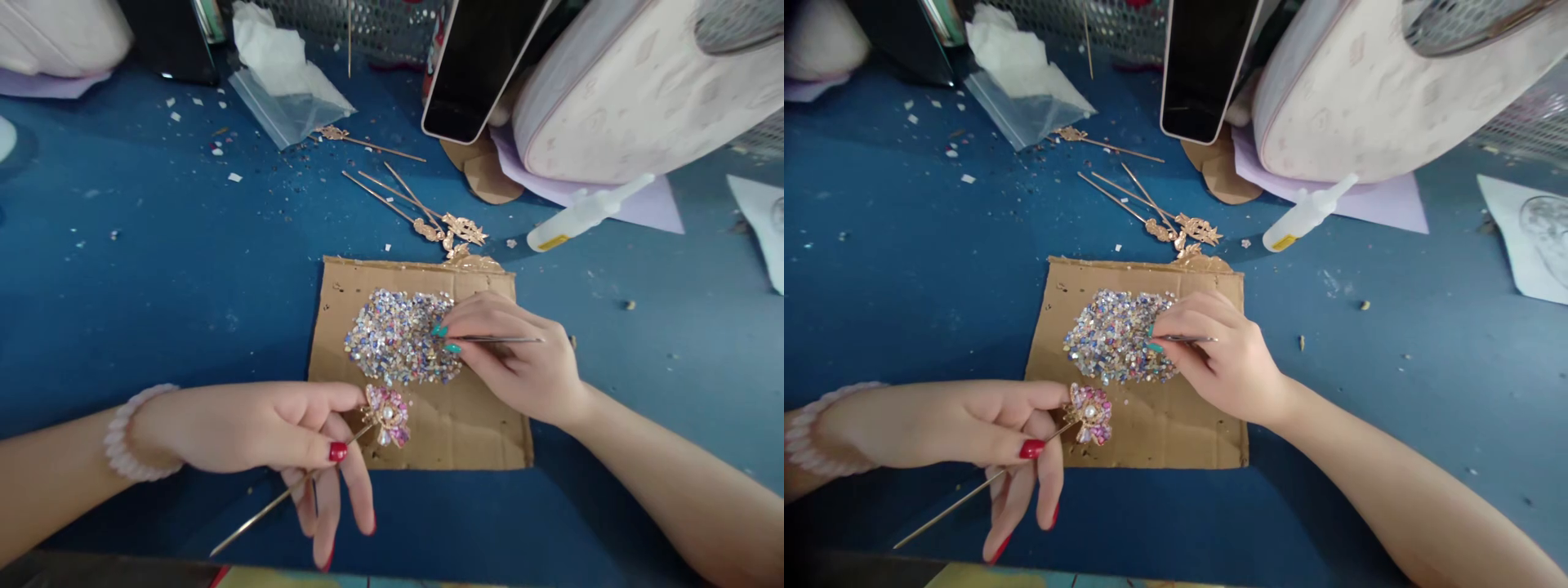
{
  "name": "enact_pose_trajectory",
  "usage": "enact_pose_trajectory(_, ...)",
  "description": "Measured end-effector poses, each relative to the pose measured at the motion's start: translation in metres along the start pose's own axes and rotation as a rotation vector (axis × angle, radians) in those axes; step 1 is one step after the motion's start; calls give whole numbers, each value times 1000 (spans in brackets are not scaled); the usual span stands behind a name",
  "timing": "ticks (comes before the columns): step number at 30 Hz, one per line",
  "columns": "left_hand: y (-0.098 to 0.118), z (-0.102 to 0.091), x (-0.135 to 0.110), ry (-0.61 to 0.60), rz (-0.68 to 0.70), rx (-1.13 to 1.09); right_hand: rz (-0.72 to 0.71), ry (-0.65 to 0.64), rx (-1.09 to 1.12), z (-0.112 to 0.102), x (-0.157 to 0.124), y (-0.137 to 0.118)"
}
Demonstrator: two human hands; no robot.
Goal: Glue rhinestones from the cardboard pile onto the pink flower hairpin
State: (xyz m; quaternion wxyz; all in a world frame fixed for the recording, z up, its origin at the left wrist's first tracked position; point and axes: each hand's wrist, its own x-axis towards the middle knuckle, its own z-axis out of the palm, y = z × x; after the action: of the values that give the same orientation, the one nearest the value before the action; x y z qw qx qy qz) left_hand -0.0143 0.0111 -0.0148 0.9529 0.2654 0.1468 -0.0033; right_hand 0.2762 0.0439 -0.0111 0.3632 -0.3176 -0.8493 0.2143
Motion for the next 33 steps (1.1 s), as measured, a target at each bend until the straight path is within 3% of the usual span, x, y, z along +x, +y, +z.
enact_pose_trajectory(33, 4, 4, 0, 11, -19, 84, -13, -13, -16, -2, 2, 1)
